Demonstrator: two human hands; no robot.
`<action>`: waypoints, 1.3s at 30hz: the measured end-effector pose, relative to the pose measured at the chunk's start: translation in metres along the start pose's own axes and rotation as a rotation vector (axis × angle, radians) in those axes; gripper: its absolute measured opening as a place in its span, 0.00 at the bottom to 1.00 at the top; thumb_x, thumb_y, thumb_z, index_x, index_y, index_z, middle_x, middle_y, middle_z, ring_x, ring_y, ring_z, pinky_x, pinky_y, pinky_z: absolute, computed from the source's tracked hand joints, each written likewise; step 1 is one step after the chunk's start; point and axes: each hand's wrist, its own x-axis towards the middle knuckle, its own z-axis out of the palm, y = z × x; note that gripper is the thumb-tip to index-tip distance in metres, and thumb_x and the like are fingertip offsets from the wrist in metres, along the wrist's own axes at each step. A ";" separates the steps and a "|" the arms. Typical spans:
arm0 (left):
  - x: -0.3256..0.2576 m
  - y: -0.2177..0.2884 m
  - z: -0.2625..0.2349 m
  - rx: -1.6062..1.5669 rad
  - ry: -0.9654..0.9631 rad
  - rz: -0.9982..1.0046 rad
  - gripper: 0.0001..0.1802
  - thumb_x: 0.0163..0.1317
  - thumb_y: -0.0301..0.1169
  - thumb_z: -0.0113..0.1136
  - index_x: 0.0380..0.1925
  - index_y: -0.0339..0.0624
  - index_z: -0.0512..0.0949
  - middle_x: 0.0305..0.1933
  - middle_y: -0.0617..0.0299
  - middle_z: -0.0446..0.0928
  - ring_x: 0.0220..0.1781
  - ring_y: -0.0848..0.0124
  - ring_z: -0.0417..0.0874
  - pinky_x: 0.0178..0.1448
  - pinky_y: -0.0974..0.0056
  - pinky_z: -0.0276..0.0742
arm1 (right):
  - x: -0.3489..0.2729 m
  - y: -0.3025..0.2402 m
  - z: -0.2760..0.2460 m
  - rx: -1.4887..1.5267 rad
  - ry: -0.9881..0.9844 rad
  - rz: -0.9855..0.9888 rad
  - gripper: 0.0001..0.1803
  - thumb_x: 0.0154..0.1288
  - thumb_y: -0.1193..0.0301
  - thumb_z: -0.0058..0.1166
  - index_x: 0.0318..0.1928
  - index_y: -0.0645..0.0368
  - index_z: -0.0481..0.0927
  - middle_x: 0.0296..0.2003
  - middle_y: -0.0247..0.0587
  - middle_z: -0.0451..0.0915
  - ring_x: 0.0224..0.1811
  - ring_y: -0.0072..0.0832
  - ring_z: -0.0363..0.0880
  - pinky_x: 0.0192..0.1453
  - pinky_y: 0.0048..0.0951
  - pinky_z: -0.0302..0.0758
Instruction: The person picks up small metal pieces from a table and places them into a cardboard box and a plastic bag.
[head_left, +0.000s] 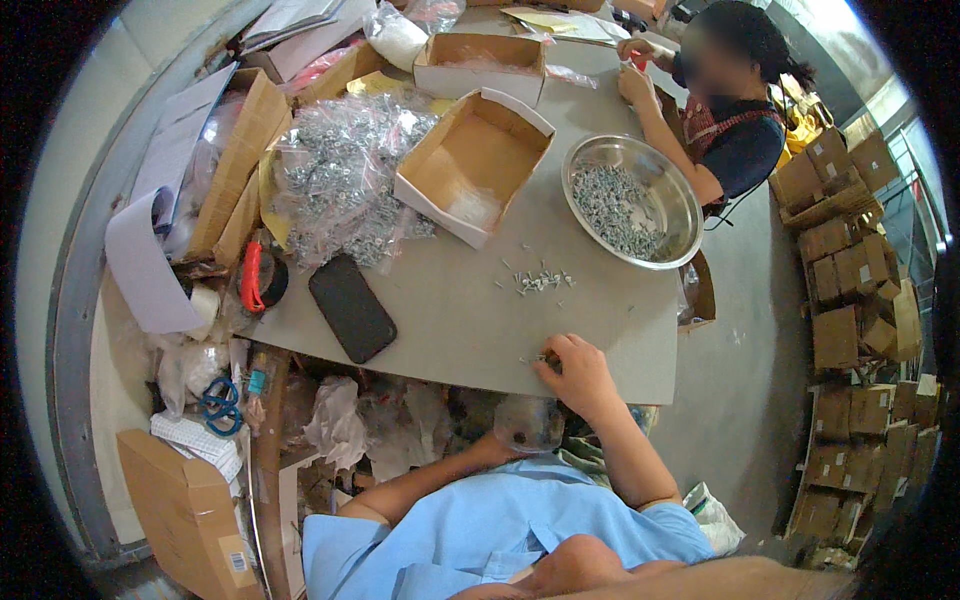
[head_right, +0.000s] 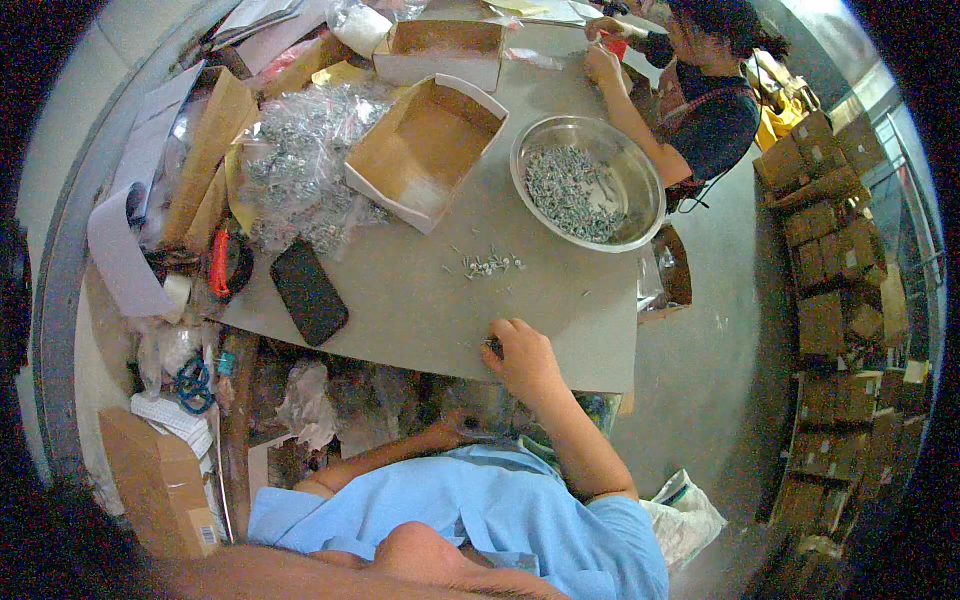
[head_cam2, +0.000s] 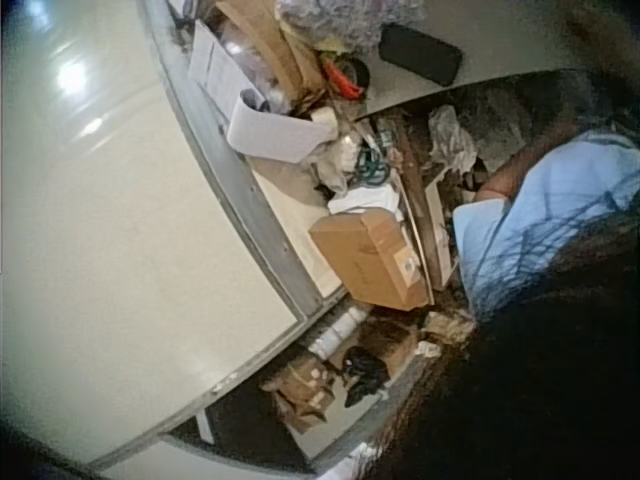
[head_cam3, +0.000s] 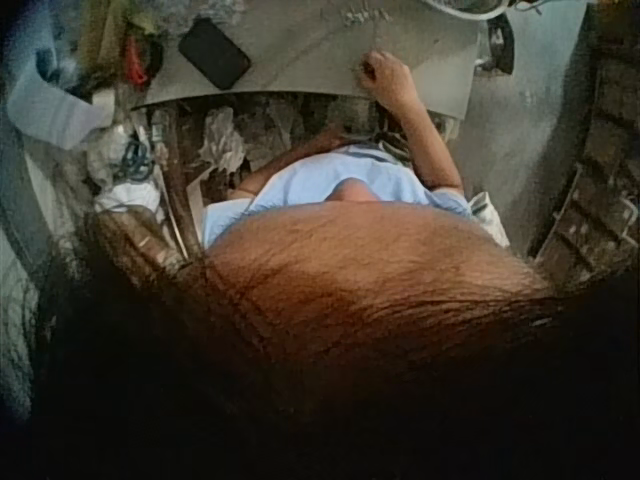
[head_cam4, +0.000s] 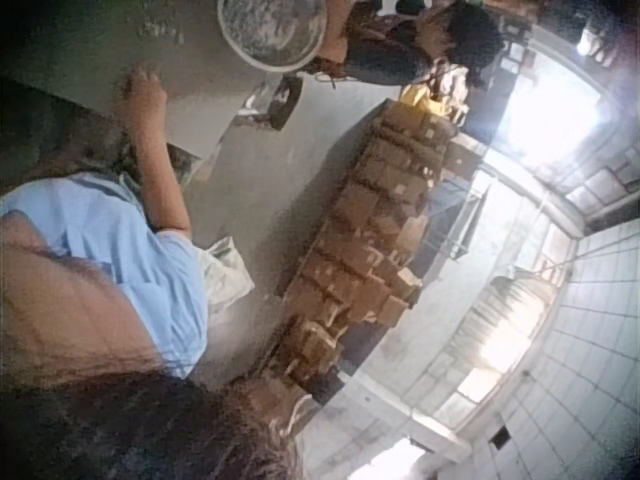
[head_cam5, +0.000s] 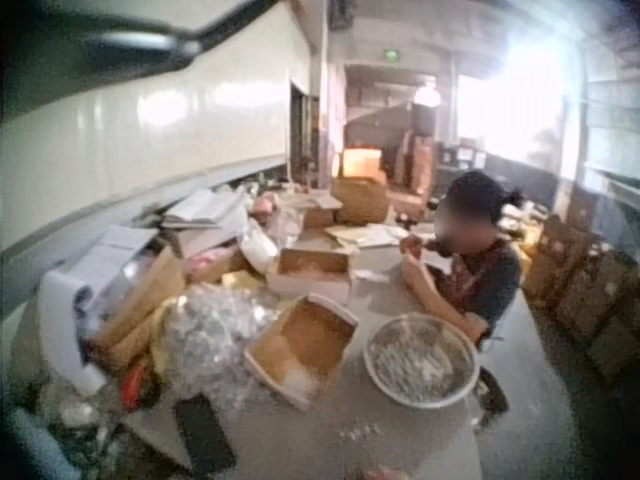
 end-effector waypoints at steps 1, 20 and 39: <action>-0.001 0.009 -0.001 0.013 -0.005 -0.050 0.19 0.49 0.40 0.67 0.36 0.37 0.77 0.37 0.53 0.78 0.40 0.63 0.77 0.48 0.59 0.72 | -0.003 0.000 0.000 0.010 0.028 0.015 0.11 0.52 0.67 0.57 0.34 0.58 0.75 0.30 0.46 0.75 0.33 0.44 0.75 0.37 0.40 0.72; 0.005 0.013 -0.006 0.060 0.003 -0.036 0.17 0.48 0.36 0.69 0.34 0.38 0.77 0.35 0.56 0.78 0.39 0.69 0.75 0.47 0.61 0.72 | -0.011 0.000 0.004 0.088 0.132 -0.121 0.17 0.54 0.74 0.53 0.46 0.60 0.74 0.43 0.49 0.72 0.48 0.47 0.70 0.51 0.40 0.70; -0.036 0.159 -0.094 -0.298 -0.112 0.066 0.36 0.45 0.27 0.71 0.56 0.39 0.65 0.52 0.60 0.71 0.55 0.68 0.70 0.58 0.62 0.67 | -0.033 -0.051 -0.011 0.229 -0.153 -0.719 0.10 0.46 0.73 0.60 0.32 0.57 0.77 0.50 0.46 0.68 0.53 0.47 0.65 0.56 0.43 0.66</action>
